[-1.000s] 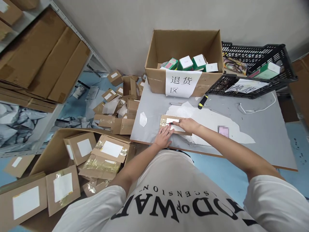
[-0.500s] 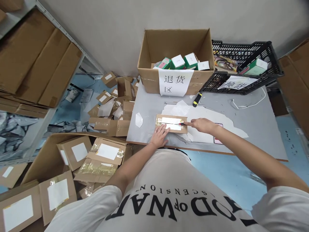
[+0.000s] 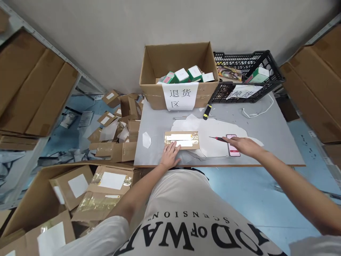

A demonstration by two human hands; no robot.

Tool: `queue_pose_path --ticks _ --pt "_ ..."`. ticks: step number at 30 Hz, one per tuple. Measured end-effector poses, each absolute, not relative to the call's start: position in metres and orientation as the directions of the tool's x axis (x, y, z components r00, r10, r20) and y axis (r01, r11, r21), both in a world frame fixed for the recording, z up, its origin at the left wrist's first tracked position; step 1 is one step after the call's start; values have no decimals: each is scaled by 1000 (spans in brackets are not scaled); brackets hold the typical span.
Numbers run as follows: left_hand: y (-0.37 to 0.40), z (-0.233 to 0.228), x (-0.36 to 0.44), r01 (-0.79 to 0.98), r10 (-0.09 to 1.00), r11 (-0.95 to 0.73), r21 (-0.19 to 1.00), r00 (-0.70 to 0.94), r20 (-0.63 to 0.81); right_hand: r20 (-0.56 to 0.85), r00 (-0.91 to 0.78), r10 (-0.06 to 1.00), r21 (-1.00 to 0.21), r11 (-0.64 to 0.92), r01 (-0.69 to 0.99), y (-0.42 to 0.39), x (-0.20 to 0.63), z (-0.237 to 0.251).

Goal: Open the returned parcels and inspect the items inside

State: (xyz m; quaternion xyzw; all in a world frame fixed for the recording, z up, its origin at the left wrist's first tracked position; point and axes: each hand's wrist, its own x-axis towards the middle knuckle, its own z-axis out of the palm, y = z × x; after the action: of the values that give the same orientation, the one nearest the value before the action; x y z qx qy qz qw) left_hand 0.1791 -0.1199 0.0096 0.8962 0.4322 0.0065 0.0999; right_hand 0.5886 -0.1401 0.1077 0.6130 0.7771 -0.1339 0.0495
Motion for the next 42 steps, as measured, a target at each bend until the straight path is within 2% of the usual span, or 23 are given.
queue_pose_path --ticks 3,5,7,10,14,18,27,33,42 --pt "-118 12 180 780 786 -600 178 616 -54 -211 -191 959 -394 95 914 -162 573 91" --pt "-113 15 182 793 799 -584 175 599 -48 -193 -64 979 -593 -64 802 -171 552 70" --pt "-104 18 183 817 824 -552 168 565 -39 -235 71 969 -764 -229 604 -177 531 46" --pt "-85 21 185 851 858 -506 140 513 -16 -316 169 933 -888 -354 292 -185 504 16" --pt "-64 23 189 851 851 -515 100 522 -54 -369 169 914 -925 -380 31 -192 486 -2" --pt "-56 22 195 847 840 -524 88 531 -111 -383 169 908 -924 -377 -68 -192 481 -5" --pt "-56 19 197 854 849 -503 133 517 -110 -393 142 909 -920 -386 -70 -187 476 -8" --pt "-55 16 195 852 847 -510 119 521 -102 -394 135 909 -919 -386 -84 -184 476 -12" --pt "-53 16 197 858 856 -493 141 508 -96 -420 33 907 -907 -420 10 -172 493 13"
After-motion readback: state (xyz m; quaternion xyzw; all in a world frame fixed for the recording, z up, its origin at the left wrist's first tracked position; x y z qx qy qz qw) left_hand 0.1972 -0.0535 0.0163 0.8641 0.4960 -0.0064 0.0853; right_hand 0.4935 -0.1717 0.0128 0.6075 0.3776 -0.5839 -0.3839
